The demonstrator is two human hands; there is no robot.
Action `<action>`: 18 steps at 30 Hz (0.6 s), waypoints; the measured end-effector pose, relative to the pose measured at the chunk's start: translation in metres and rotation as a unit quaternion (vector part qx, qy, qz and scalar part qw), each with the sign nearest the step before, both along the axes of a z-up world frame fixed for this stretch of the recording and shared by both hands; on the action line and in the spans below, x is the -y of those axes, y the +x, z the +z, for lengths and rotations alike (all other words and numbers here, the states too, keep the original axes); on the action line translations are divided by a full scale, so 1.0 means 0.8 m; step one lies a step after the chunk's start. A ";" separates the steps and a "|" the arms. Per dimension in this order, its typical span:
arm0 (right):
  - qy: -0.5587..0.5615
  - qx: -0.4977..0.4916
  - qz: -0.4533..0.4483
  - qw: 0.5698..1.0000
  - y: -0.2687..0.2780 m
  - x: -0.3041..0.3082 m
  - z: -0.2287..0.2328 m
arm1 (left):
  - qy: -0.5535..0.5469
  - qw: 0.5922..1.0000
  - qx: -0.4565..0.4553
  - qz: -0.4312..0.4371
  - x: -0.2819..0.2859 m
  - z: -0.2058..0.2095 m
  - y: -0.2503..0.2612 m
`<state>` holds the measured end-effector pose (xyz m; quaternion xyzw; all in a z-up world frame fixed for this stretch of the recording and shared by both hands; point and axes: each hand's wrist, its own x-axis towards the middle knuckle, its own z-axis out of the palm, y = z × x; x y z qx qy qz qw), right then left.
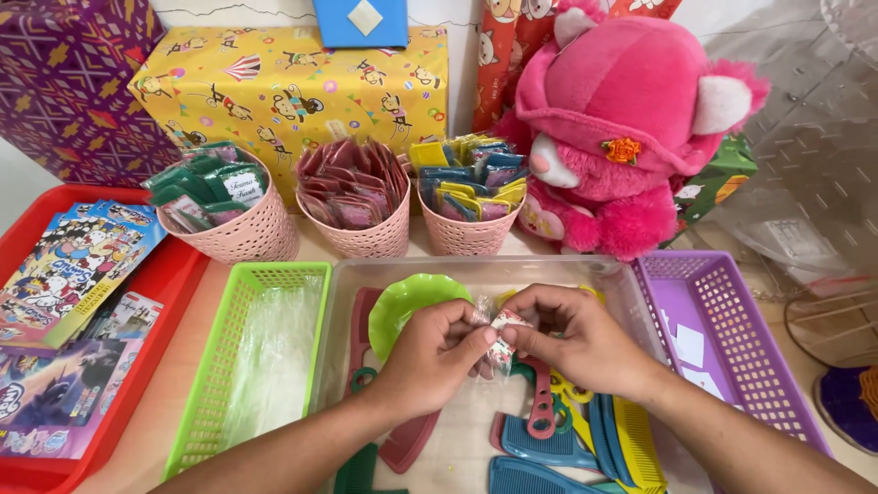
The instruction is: Packaging plastic combs and stickers into small clear bags and organizing them in a tray.
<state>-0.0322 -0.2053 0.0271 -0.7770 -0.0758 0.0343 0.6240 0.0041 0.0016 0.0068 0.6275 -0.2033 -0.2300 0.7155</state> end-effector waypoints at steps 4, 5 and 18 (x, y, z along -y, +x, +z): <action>0.007 0.039 0.003 0.999 -0.003 -0.005 0.007 | -0.017 1.000 -0.002 0.023 0.001 -0.001 -0.002; -0.011 0.036 -0.008 0.999 -0.003 -0.004 0.003 | -0.022 1.000 -0.005 0.020 0.002 -0.002 -0.002; -0.045 0.016 0.007 0.999 -0.001 0.005 -0.006 | -0.043 0.999 -0.001 0.026 0.005 -0.003 -0.003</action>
